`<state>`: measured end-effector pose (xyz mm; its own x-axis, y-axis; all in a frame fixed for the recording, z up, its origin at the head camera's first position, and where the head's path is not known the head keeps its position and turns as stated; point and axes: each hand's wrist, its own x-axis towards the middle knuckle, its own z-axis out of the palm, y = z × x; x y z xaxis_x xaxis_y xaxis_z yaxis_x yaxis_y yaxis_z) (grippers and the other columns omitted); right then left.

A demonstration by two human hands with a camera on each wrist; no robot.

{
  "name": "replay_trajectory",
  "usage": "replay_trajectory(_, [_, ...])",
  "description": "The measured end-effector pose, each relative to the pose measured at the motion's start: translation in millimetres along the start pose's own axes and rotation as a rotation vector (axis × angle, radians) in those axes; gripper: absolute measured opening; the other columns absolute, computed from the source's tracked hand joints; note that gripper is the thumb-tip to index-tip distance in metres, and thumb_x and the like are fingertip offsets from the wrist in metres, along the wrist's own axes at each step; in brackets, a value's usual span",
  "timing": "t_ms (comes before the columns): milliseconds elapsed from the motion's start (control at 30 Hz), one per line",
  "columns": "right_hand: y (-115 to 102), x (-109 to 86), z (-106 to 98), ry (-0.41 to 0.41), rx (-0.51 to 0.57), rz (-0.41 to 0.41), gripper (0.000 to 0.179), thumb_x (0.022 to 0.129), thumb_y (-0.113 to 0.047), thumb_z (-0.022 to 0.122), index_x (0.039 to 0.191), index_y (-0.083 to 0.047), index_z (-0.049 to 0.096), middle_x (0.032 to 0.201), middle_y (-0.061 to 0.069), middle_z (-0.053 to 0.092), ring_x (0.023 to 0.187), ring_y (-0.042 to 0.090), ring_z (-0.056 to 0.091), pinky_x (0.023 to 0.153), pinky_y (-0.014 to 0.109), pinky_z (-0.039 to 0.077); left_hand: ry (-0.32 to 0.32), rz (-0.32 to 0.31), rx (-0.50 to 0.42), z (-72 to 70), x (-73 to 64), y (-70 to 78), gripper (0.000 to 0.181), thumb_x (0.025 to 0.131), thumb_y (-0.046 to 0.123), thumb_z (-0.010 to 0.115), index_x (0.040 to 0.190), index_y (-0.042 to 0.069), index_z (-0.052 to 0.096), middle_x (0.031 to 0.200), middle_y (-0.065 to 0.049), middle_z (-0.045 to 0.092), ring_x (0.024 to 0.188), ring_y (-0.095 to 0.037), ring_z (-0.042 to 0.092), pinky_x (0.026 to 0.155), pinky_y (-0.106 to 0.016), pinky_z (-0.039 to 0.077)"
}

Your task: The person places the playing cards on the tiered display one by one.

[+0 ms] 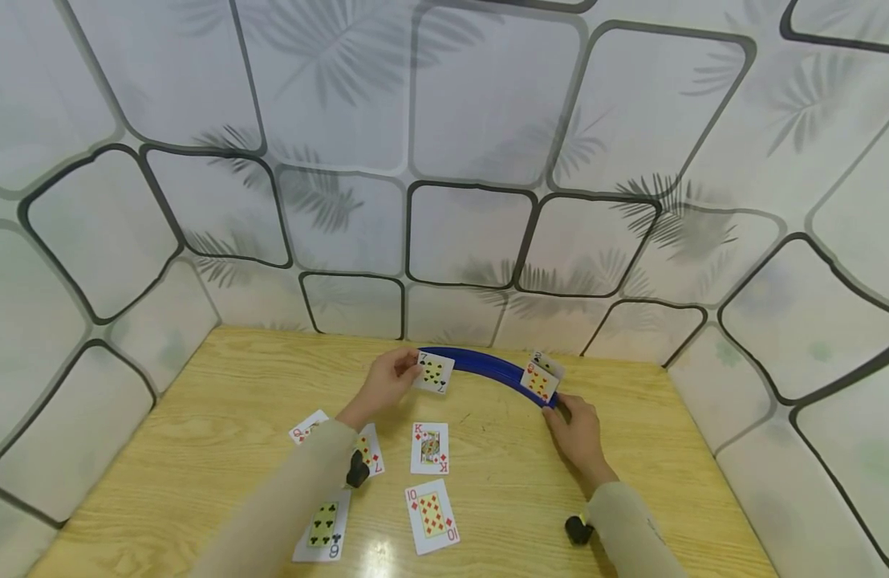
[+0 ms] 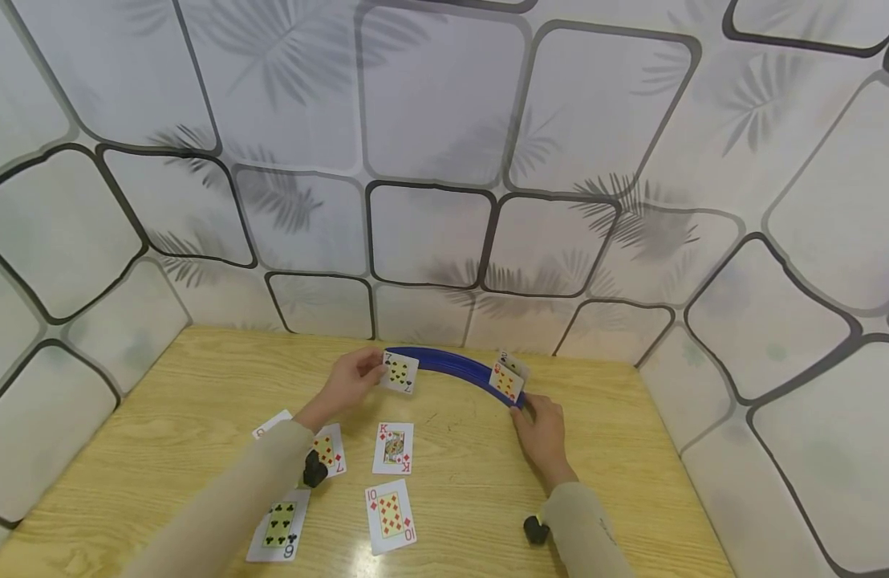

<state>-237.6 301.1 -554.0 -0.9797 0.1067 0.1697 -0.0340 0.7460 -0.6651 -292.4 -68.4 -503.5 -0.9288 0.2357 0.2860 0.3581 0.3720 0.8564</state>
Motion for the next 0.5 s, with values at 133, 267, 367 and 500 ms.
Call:
replay_trajectory(133, [1,0.1,0,0.002,-0.007,-0.002,0.047,0.104,-0.02,0.067,0.141,0.009,0.059,0.144,0.03,0.06,0.133,0.047,0.05,0.116,0.062,0.039,-0.006,0.018,-0.016,10.8,7.6,5.6,0.019,0.1,-0.002,0.067,0.119,-0.006,0.069,0.101,-0.021,0.075,0.09,-0.027,0.07,0.082,-0.03,0.058])
replay_trajectory(267, [3,0.4,1,0.005,-0.004,-0.007,0.048,0.104,-0.02,0.067,0.141,0.009,0.059,0.144,0.03,0.06,0.133,0.047,0.05,0.116,0.062,0.04,-0.018,0.024,-0.033,21.2,14.3,11.3,0.017,0.101,0.0,0.066,0.117,-0.003,0.07,0.103,-0.019,0.075,0.093,-0.027,0.069,0.085,-0.034,0.059])
replay_trajectory(367, [4,0.9,1,0.001,0.0,-0.004,0.048,0.104,-0.02,0.067,0.142,0.009,0.059,0.144,0.03,0.06,0.134,0.047,0.05,0.116,0.062,0.039,-0.025,0.017,-0.038,27.7,17.6,16.5,0.016,0.102,0.002,0.066,0.117,0.0,0.071,0.105,-0.017,0.075,0.096,-0.027,0.069,0.089,-0.041,0.06])
replay_trajectory(500, [4,1.0,1,0.0,-0.002,-0.003,0.049,0.104,-0.021,0.067,0.142,0.008,0.058,0.145,0.03,0.059,0.134,0.047,0.049,0.116,0.062,0.039,-0.04,-0.006,-0.03,35.8,22.5,20.6,0.017,0.104,0.005,0.065,0.12,0.003,0.07,0.108,-0.014,0.074,0.101,-0.027,0.069,0.093,-0.044,0.059])
